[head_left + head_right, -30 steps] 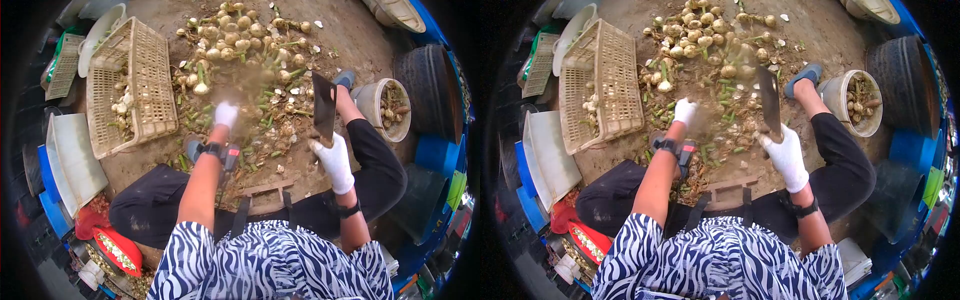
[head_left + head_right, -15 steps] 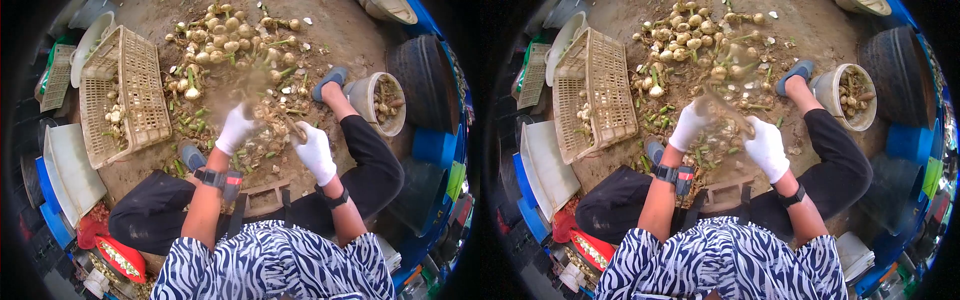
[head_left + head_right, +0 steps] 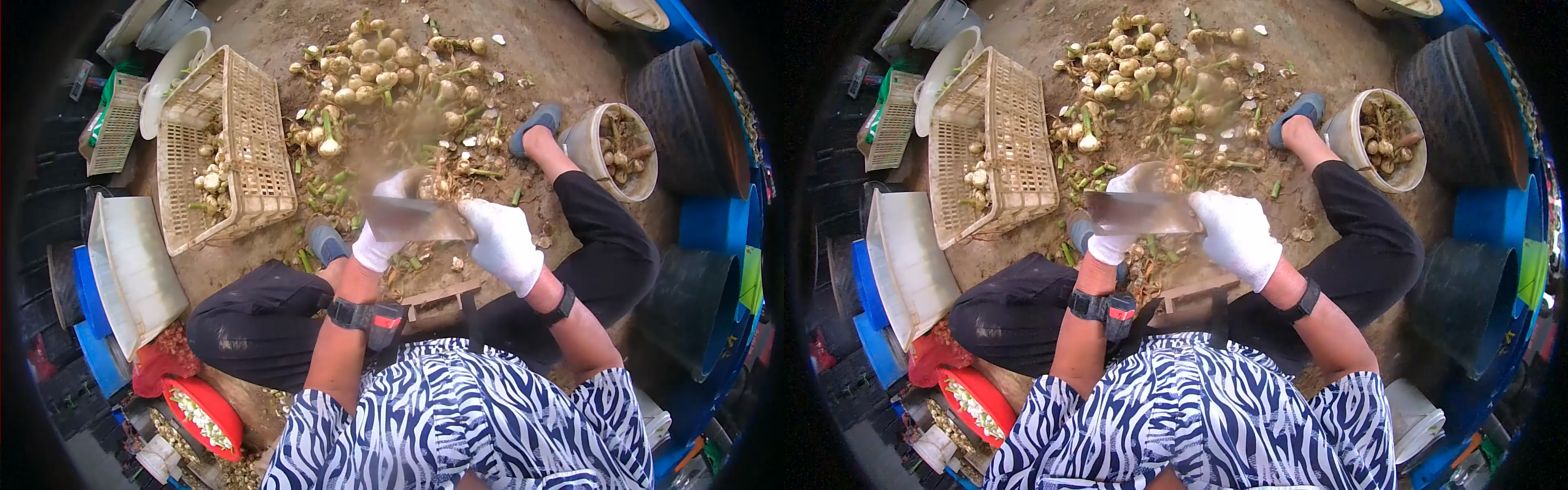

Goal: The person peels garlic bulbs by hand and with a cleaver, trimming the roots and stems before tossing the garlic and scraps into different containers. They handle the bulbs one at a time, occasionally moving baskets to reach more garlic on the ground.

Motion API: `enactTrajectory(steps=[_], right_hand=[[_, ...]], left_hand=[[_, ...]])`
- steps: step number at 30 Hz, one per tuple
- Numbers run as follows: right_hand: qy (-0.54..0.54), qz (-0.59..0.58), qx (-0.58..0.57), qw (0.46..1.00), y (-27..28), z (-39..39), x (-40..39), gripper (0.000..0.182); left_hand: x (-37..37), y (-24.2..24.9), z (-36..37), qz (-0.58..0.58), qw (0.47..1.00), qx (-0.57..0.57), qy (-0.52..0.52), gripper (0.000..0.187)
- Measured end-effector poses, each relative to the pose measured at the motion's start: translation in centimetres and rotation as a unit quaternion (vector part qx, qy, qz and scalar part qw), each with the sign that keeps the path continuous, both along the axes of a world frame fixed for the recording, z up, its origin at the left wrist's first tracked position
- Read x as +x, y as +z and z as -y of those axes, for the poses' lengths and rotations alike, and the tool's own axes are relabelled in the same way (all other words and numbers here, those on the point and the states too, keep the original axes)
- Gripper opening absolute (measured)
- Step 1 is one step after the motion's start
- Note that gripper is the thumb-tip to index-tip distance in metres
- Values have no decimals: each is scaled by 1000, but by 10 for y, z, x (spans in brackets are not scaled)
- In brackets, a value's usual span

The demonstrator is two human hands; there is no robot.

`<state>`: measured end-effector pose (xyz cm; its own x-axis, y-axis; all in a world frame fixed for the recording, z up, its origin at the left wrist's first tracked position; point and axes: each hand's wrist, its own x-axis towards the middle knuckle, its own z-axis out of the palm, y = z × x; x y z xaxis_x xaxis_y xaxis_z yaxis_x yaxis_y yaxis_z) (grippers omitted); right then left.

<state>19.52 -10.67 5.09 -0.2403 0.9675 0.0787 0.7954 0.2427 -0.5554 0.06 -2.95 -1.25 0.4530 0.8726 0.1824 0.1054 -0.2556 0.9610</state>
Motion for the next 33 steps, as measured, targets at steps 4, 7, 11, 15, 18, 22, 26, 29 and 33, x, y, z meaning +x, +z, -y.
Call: enactTrajectory(steps=[4,7,11,15,18,22,26,29,33], right_hand=[[-31,44,-15,998,-13,5,-5,29],[-47,-12,47,998,-45,-2,4,26],[-183,29,-62,981,-67,-11,45,27],[-99,-51,18,994,4,-1,-1,27],[-35,-16,15,999,5,3,-13,23],[-175,38,-10,984,-55,-14,16,25],[-217,-3,-52,975,-52,-18,22,28],[-227,-402,-218,860,-16,-12,7,22],[-145,-337,-171,915,-14,-13,-4,28]], left_hand=[[-5,5,8,-97,995,0,4,44],[-9,27,18,65,963,-250,77,46],[-11,79,20,-69,995,-75,13,52],[-12,42,5,-237,971,-7,31,37],[-12,29,8,-98,991,84,23,43],[-10,72,17,21,967,-249,53,46],[-13,61,9,72,959,-266,66,56],[-8,50,6,358,853,-378,46,52],[1,36,4,184,912,-362,55,40]])
